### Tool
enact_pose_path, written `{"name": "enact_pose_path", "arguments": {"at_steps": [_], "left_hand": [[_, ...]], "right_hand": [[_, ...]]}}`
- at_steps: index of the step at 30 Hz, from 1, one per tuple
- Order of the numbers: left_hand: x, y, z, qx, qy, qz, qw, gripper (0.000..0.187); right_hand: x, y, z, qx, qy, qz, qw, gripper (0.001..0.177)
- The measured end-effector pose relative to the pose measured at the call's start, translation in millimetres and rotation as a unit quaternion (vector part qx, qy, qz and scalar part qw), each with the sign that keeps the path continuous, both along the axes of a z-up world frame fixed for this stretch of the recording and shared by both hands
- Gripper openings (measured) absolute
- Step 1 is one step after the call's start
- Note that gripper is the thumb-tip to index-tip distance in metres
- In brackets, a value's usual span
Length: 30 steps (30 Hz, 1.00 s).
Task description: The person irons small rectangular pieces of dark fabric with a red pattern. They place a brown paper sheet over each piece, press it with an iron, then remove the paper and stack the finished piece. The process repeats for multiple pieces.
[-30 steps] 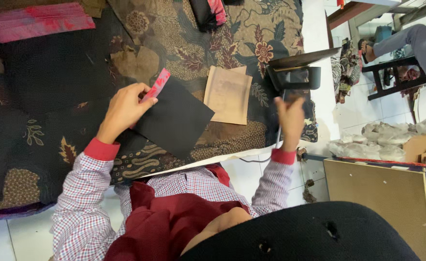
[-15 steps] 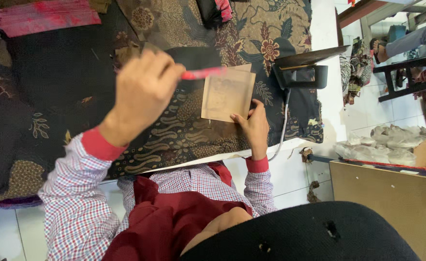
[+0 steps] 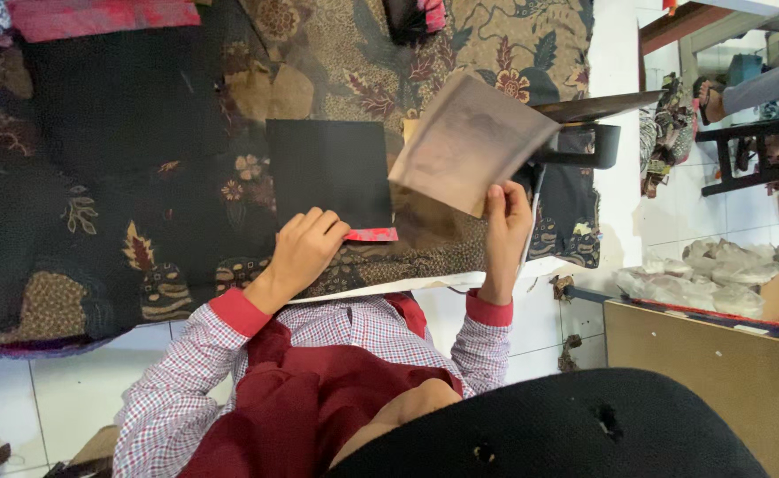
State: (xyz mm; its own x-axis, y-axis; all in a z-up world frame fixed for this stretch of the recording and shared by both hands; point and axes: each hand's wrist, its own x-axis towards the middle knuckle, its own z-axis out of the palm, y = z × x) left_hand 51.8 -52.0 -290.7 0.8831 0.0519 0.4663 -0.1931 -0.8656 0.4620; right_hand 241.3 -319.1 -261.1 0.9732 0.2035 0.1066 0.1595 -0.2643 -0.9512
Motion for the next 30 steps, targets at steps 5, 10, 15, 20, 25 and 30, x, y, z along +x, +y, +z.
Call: {"name": "enact_pose_path", "arguments": {"at_steps": [5, 10, 15, 20, 25, 30], "left_hand": [[-9, -6, 5, -0.013, -0.02, -0.015, 1.0, 0.018], [-31, 8, 12, -0.069, -0.13, -0.048, 0.988, 0.021], [-35, 59, 13, -0.111, -0.019, 0.091, 0.989, 0.018], [-23, 94, 4, -0.051, 0.124, 0.039, 0.99, 0.07], [-17, 97, -15, -0.028, 0.183, 0.007, 0.983, 0.089], [-17, 99, -21, -0.014, 0.187, 0.006, 0.982, 0.094]], "right_hand": [[-14, 36, -10, 0.033, 0.11, 0.028, 0.993, 0.021], [-35, 66, -22, 0.038, 0.107, 0.124, 0.986, 0.032], [-59, 86, -22, -0.078, 0.09, 0.15, 0.981, 0.037], [-69, 94, -15, -0.181, 0.019, 0.154, 0.971, 0.037], [-75, 95, -12, -0.214, -0.088, 0.173, 0.957, 0.033], [-77, 92, -9, -0.32, -0.114, 0.178, 0.923, 0.039]]}}
